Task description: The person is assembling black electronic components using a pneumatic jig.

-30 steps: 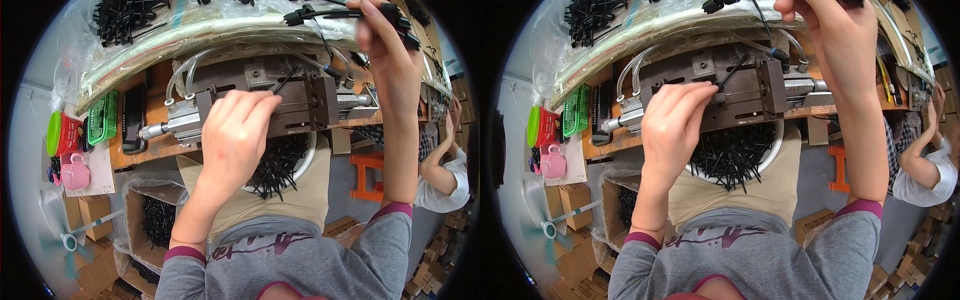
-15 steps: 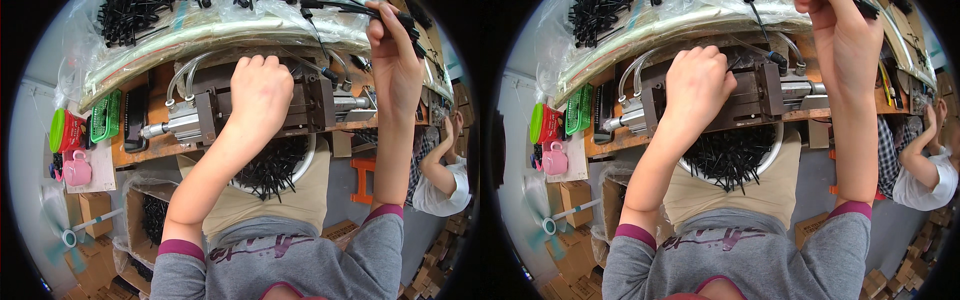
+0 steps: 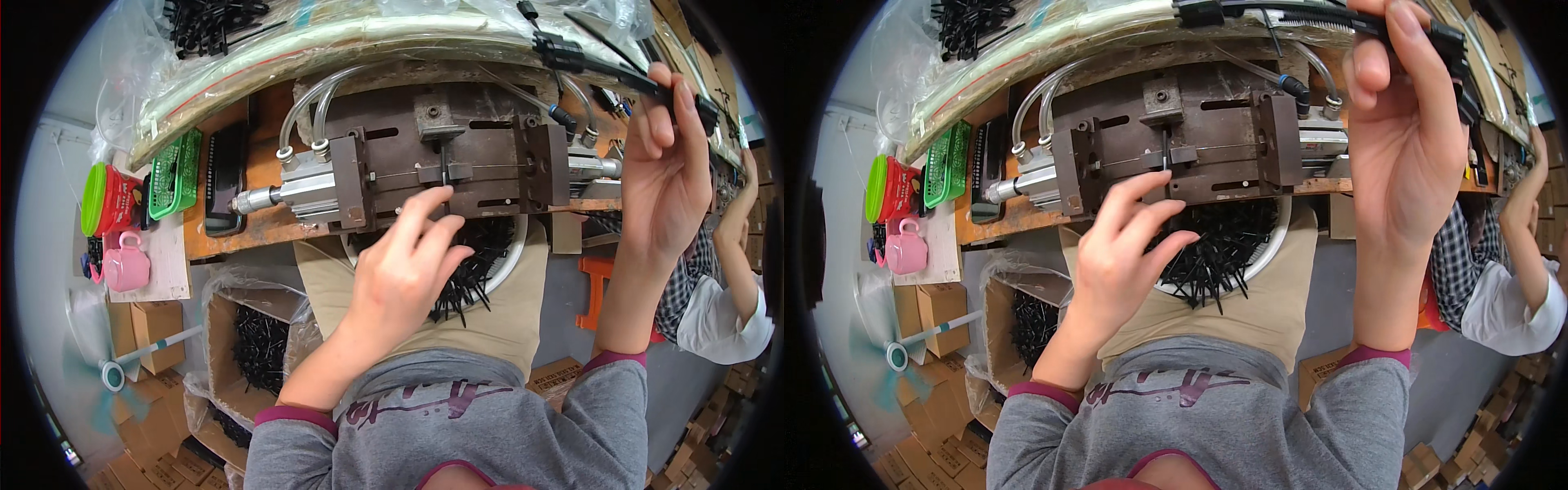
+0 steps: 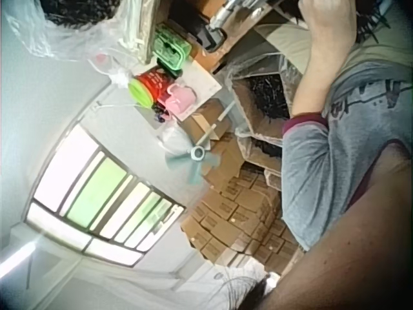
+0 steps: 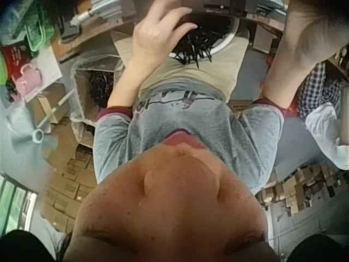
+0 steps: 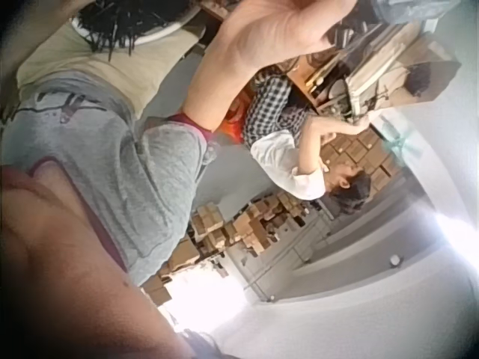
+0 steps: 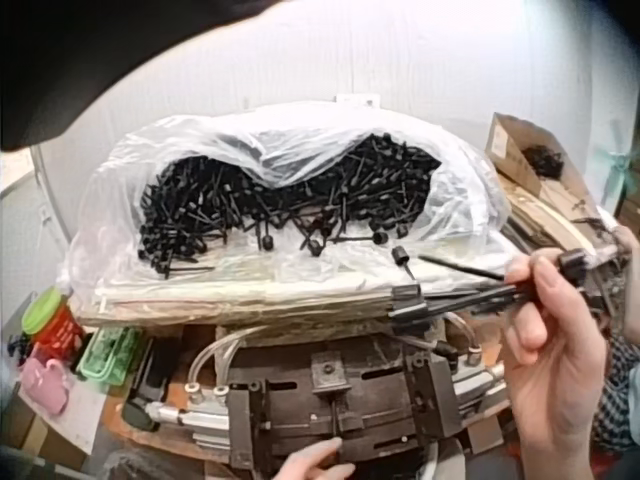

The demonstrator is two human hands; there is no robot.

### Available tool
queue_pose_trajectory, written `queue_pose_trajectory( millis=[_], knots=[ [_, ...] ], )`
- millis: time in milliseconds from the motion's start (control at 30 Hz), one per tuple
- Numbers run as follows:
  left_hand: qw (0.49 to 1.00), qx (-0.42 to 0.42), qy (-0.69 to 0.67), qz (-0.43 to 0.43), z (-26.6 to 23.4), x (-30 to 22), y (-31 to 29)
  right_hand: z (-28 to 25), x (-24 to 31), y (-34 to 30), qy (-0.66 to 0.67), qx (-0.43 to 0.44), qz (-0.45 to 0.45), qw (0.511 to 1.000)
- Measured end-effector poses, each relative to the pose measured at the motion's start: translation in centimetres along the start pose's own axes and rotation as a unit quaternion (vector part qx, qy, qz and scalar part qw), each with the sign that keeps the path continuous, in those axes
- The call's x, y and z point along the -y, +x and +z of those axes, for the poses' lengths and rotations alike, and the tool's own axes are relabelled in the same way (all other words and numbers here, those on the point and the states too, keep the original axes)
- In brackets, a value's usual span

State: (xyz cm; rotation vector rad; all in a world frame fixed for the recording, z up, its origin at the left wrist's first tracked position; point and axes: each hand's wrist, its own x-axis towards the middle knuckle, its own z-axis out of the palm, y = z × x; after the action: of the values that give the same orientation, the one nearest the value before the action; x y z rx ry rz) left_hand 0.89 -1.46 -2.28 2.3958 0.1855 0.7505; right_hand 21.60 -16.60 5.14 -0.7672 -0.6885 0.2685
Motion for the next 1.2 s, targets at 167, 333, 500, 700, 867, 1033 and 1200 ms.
queue_pose_trajectory(
  millis=[167,333,500,700,867,1033,1200],
  knots=[
    [0.99,0.005,0.128,0.051,0.8,0.4,-0.5,0.9,-1.5,-1.9,0.013,0.03,0.037,0.999],
    [0.979,0.023,0.186,0.078,0.8,0.8,0.6,1.3,-1.4,-3.7,0.016,0.013,0.083,0.996],
    [0.995,0.013,0.092,0.044,0.1,1.0,0.6,1.7,-2.1,-5.7,-0.016,-0.023,0.133,0.991],
    [0.95,-0.039,-0.304,-0.059,-3.0,-0.7,0.7,2.3,-3.0,-7.5,0.017,-0.035,0.217,0.975],
    [0.963,0.019,-0.268,-0.025,-4.8,-1.5,0.9,2.5,-3.3,-7.3,0.06,-0.036,0.259,0.963],
    [0.962,0.026,-0.272,-0.02,-4.5,-1.3,0.5,3.0,-3.5,-7.3,0.073,-0.019,0.282,0.956],
    [0.951,0.025,-0.308,0.021,-5.1,-0.3,0.1,1.5,-2.9,-6.5,0.127,-0.058,0.236,0.962]
  ],
)
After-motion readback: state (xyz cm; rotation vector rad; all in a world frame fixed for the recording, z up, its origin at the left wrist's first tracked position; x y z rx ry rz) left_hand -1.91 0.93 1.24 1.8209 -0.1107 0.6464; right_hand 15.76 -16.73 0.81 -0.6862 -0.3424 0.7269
